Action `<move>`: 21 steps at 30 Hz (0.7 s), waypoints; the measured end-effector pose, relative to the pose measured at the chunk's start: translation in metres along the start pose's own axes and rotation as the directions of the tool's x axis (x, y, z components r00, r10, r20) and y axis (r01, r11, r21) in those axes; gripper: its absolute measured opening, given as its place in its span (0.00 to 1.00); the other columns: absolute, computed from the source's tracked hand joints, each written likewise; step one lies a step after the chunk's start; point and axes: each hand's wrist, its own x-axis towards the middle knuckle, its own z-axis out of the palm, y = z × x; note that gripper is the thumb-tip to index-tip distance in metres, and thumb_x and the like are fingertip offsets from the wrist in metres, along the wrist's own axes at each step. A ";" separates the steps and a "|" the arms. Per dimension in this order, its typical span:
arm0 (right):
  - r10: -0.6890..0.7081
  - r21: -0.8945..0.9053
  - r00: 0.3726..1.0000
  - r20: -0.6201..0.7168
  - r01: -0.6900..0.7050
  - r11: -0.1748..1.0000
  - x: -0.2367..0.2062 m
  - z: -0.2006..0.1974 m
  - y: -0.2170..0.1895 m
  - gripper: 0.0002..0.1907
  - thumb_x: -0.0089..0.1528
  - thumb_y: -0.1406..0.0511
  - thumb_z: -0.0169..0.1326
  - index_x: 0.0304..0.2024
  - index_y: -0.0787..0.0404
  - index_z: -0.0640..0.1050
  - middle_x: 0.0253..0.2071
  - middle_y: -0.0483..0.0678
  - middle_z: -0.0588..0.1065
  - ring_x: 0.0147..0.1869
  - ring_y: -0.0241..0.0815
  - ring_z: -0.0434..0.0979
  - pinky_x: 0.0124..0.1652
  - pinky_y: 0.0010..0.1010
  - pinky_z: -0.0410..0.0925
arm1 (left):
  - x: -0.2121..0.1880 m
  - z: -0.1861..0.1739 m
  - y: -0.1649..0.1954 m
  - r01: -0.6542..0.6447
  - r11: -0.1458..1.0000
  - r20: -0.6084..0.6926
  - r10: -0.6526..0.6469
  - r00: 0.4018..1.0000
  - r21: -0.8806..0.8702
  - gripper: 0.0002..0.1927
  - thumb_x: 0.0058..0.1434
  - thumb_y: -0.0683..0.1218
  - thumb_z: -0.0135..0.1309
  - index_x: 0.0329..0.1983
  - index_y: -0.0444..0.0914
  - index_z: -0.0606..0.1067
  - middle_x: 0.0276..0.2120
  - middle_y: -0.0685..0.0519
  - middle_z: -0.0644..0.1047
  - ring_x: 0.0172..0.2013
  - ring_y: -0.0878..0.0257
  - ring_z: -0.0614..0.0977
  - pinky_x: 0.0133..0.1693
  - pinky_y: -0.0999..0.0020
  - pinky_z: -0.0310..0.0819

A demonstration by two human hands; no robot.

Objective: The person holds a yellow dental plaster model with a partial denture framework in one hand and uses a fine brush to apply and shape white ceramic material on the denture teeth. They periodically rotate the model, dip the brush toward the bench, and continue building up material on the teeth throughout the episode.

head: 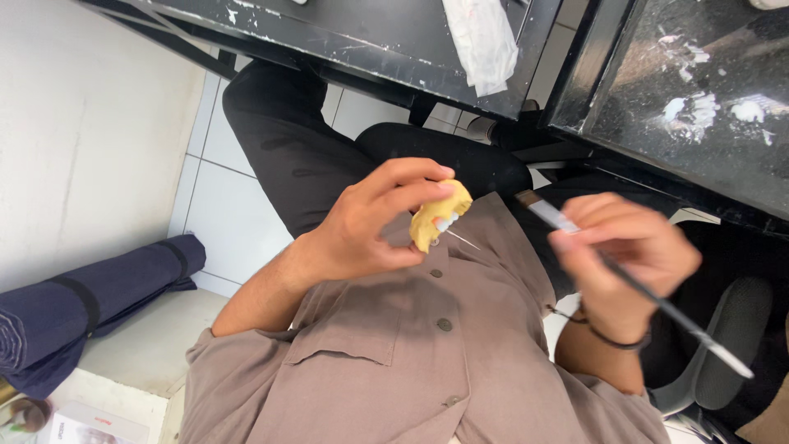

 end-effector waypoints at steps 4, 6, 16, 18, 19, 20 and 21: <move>-0.146 -0.365 0.961 -0.234 0.052 0.930 0.034 -0.064 0.007 0.09 0.58 0.79 0.61 0.37 0.66 0.76 0.32 0.54 0.77 0.33 0.44 0.78 0.43 0.39 0.72 | -0.007 -0.003 -0.006 0.136 0.974 -0.102 -0.156 0.982 -0.181 0.41 0.51 0.32 0.68 0.68 0.40 0.67 0.67 0.48 0.66 0.62 0.60 0.77 0.52 0.70 0.86; -0.206 -0.638 0.965 -0.161 0.057 0.768 0.060 -0.103 0.010 0.08 0.59 0.79 0.60 0.38 0.66 0.76 0.33 0.54 0.77 0.34 0.44 0.78 0.43 0.38 0.72 | -0.010 -0.003 -0.007 0.167 0.965 -0.166 -0.202 0.965 -0.203 0.42 0.49 0.31 0.68 0.68 0.39 0.66 0.66 0.47 0.66 0.63 0.60 0.76 0.52 0.69 0.86; -0.168 -0.971 0.961 0.221 0.232 0.048 0.128 -0.185 0.039 0.05 0.66 0.77 0.55 0.44 0.68 0.76 0.38 0.53 0.78 0.38 0.43 0.79 0.45 0.34 0.72 | -0.021 -0.001 -0.010 0.173 0.959 -0.303 -0.238 0.923 -0.226 0.46 0.46 0.30 0.68 0.69 0.35 0.63 0.66 0.46 0.64 0.62 0.57 0.77 0.51 0.69 0.86; -0.160 -0.962 0.949 0.272 0.268 -0.050 0.129 -0.184 0.037 0.05 0.67 0.76 0.54 0.45 0.68 0.76 0.39 0.53 0.79 0.39 0.43 0.79 0.45 0.33 0.72 | -0.020 -0.002 -0.011 0.168 0.962 -0.307 -0.230 0.923 -0.217 0.46 0.47 0.29 0.68 0.69 0.35 0.63 0.66 0.46 0.65 0.62 0.57 0.77 0.52 0.68 0.87; -0.157 -0.955 0.943 0.294 0.282 -0.093 0.134 -0.184 0.036 0.05 0.68 0.76 0.54 0.46 0.68 0.76 0.39 0.53 0.79 0.39 0.43 0.79 0.45 0.33 0.72 | -0.019 -0.003 -0.011 0.169 0.961 -0.311 -0.232 0.922 -0.217 0.46 0.47 0.29 0.68 0.69 0.35 0.63 0.66 0.46 0.65 0.62 0.57 0.78 0.52 0.68 0.86; -0.154 -0.947 0.938 0.311 0.292 -0.133 0.142 -0.183 0.036 0.05 0.68 0.76 0.53 0.46 0.68 0.76 0.40 0.53 0.79 0.40 0.43 0.80 0.45 0.33 0.72 | -0.019 -0.004 -0.010 0.173 0.960 -0.313 -0.237 0.920 -0.219 0.46 0.47 0.29 0.68 0.69 0.36 0.63 0.65 0.46 0.65 0.62 0.57 0.78 0.52 0.68 0.86; -0.149 -0.939 0.934 0.326 0.300 -0.170 0.150 -0.183 0.040 0.05 0.69 0.76 0.53 0.47 0.68 0.76 0.40 0.53 0.79 0.40 0.43 0.80 0.45 0.32 0.72 | -0.018 -0.004 -0.010 0.178 0.958 -0.315 -0.244 0.917 -0.223 0.46 0.46 0.29 0.68 0.69 0.36 0.63 0.65 0.46 0.65 0.62 0.57 0.77 0.52 0.68 0.86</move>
